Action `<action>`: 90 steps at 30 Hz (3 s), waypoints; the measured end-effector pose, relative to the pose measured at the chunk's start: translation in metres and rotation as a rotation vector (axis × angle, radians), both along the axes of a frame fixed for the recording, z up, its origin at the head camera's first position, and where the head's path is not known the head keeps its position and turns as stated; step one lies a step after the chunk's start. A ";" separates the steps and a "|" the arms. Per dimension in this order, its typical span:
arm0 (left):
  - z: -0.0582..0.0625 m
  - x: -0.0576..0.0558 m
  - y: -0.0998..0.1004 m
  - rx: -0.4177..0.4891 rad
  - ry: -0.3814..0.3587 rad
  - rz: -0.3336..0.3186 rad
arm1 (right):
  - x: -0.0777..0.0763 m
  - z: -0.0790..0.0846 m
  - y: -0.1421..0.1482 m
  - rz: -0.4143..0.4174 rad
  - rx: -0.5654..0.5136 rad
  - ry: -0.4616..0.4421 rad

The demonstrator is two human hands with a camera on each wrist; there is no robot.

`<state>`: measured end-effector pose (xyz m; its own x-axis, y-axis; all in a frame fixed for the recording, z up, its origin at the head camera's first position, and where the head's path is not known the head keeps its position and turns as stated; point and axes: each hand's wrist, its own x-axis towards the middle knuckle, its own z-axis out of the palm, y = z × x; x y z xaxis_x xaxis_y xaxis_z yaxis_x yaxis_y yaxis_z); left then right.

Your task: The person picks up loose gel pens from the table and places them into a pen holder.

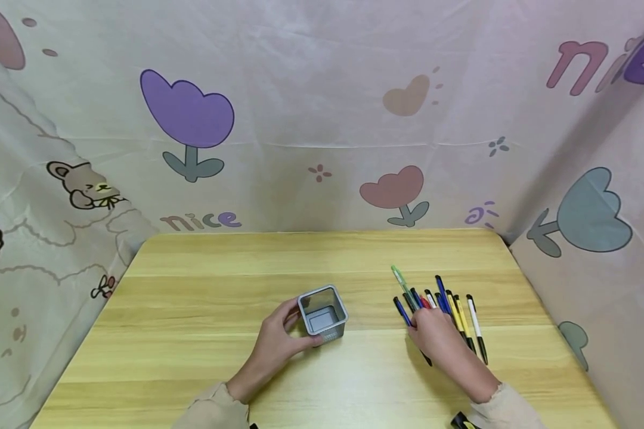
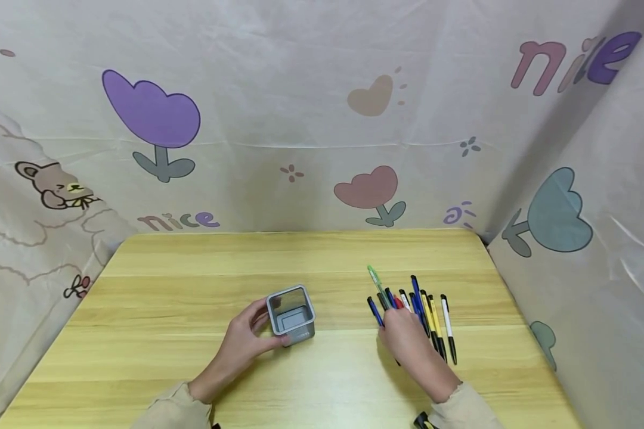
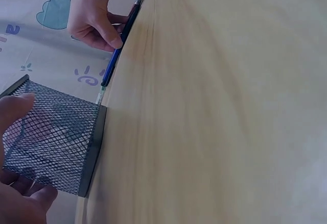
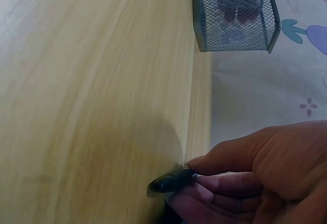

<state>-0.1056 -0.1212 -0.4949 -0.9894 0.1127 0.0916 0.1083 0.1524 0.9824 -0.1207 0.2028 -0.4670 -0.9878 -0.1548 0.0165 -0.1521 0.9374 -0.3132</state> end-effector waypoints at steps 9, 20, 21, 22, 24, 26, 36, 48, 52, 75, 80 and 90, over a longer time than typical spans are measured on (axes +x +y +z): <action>0.002 -0.001 0.003 0.017 -0.037 -0.002 | 0.002 0.002 0.001 -0.008 -0.026 -0.026; 0.006 -0.003 0.006 -0.084 -0.010 0.018 | 0.004 0.007 0.004 -0.002 -0.060 -0.018; 0.006 -0.003 0.006 -0.086 -0.008 0.020 | 0.004 0.008 0.005 0.001 -0.064 -0.011; 0.006 -0.003 0.007 -0.090 -0.004 0.022 | 0.004 0.009 0.006 0.001 -0.068 -0.003; 0.006 -0.003 0.007 -0.093 0.002 0.022 | 0.004 0.012 0.008 -0.007 -0.084 -0.008; 0.006 -0.003 0.007 -0.096 0.005 0.024 | 0.005 0.015 0.009 -0.008 -0.105 -0.012; 0.005 -0.003 0.008 -0.074 -0.006 0.019 | 0.003 0.032 0.006 0.024 -0.262 0.014; 0.003 -0.003 0.005 -0.072 0.036 -0.006 | 0.004 0.053 -0.010 0.034 -0.425 0.048; 0.001 -0.003 0.004 -0.069 0.055 -0.017 | 0.004 0.055 -0.015 0.081 -0.458 0.147; 0.000 0.000 0.006 -0.058 0.024 -0.027 | 0.002 0.078 -0.065 0.213 -0.935 0.120; -0.002 0.000 0.008 -0.060 0.025 -0.031 | -0.001 0.065 -0.072 0.278 -0.942 0.118; -0.001 0.003 0.009 -0.054 0.016 -0.027 | 0.000 0.045 -0.076 0.277 -0.875 0.137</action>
